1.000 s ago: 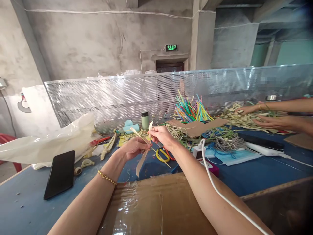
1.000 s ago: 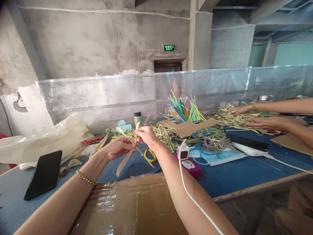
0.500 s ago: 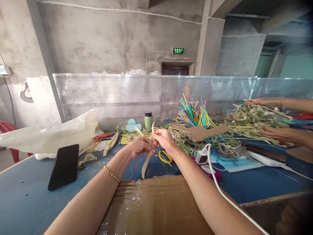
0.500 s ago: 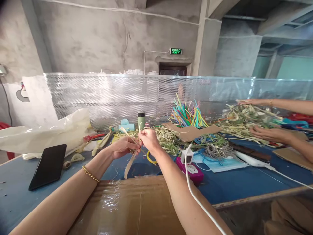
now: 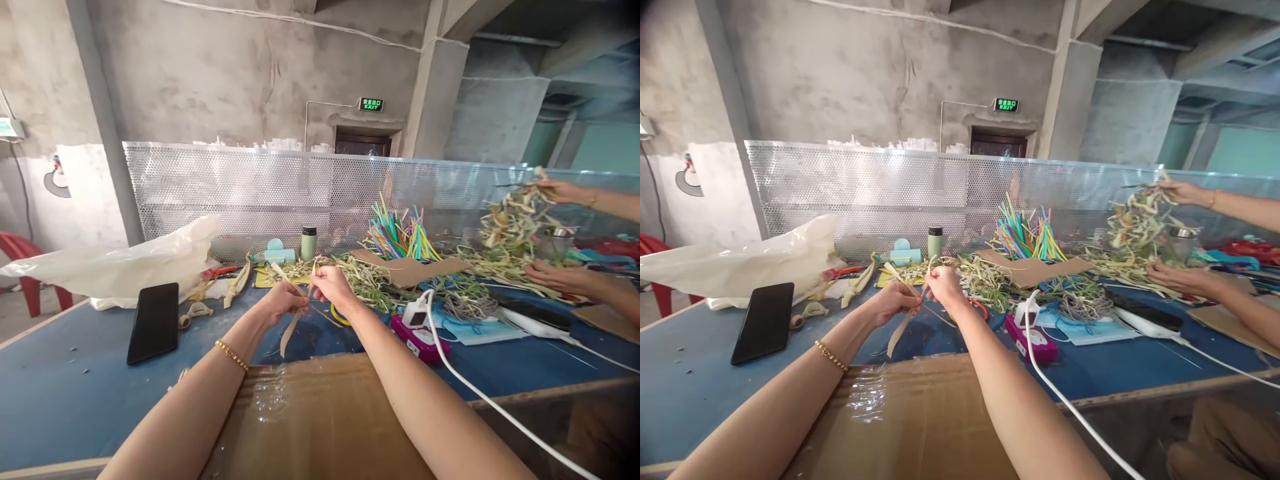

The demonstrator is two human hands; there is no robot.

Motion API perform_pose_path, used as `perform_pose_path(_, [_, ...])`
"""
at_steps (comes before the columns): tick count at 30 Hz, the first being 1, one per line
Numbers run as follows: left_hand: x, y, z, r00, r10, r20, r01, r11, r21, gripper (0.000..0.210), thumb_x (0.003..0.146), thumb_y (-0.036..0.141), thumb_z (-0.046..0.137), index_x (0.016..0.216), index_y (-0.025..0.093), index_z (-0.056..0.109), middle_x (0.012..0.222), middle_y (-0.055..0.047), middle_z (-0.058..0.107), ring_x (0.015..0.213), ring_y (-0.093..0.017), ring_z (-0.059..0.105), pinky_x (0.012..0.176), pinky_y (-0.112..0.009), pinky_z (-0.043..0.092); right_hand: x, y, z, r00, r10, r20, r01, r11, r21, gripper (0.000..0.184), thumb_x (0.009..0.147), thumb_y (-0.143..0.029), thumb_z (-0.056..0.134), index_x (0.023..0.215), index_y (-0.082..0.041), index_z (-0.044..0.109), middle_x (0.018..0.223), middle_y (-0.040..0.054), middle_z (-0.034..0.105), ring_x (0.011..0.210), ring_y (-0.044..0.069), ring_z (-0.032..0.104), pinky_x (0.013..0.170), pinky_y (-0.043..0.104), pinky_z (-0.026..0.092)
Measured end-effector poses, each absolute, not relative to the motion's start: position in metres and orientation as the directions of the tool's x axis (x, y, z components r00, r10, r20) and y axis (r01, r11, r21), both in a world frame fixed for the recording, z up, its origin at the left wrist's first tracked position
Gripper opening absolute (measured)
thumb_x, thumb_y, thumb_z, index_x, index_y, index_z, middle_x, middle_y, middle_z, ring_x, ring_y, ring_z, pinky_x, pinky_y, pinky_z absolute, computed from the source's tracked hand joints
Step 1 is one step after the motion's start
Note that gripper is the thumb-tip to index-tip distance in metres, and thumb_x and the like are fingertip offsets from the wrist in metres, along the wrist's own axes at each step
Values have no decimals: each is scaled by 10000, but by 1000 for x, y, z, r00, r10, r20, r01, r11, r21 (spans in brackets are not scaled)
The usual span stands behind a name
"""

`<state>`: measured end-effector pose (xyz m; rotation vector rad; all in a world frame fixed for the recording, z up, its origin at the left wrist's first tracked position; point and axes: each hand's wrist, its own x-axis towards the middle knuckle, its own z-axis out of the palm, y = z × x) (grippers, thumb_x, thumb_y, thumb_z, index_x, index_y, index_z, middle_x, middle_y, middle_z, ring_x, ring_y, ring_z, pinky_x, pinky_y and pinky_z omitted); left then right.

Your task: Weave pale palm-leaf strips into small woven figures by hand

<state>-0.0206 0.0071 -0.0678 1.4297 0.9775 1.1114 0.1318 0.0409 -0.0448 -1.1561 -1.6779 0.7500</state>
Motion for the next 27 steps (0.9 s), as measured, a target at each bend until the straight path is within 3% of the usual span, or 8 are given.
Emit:
perform_pose_path(7, [-28, 10, -57, 106, 977, 184, 169, -200, 965, 135, 609, 172, 761, 537, 136, 653, 526, -39, 638, 450, -111, 510, 432, -230, 330, 117, 56, -32, -152, 894, 421, 561, 429, -708, 301, 735, -137, 691, 448, -177, 612, 329, -21, 493, 318, 77, 440, 377, 184, 297])
perform_pose_path(12, [-34, 9, -59, 136, 979, 154, 221, -181, 958, 134, 559, 114, 739, 490, 154, 632, 440, -3, 572, 416, -102, 455, 392, -214, 291, 107, 53, -32, -183, 910, 372, 593, 403, -697, 299, 752, -162, 670, 458, -173, 616, 344, 0, 522, 322, 116, 493, 365, 205, 335])
perform_pose_path(19, [-40, 5, -58, 217, 971, 100, 210, -147, 967, 137, 543, 199, 807, 553, 139, 684, 502, -12, 581, 466, -112, 466, 429, -235, 307, 119, 32, -48, -199, 898, 393, 443, 441, -781, 203, 835, -255, 623, 649, -175, 633, 572, 3, 671, 412, 110, 580, 344, 178, 365])
perform_pose_path(22, [-39, 0, -50, 300, 941, 157, 68, -185, 980, 207, 567, 282, 840, 640, 121, 732, 610, -50, 652, 529, -113, 500, 466, -240, 301, 124, 28, -42, -221, 885, 410, 376, 465, -802, 191, 780, -242, 688, 621, -165, 616, 497, -11, 613, 393, 103, 543, 337, 175, 356])
perform_pose_path(27, [-35, -10, -42, 354, 924, 145, -93, -120, 988, 254, 565, 290, 881, 697, 107, 765, 690, -90, 702, 650, -149, 591, 587, -263, 378, 127, 19, -32, -244, 885, 396, 136, 436, -890, 169, 815, -191, 629, 651, -160, 602, 471, -29, 571, 384, 87, 510, 354, 172, 385])
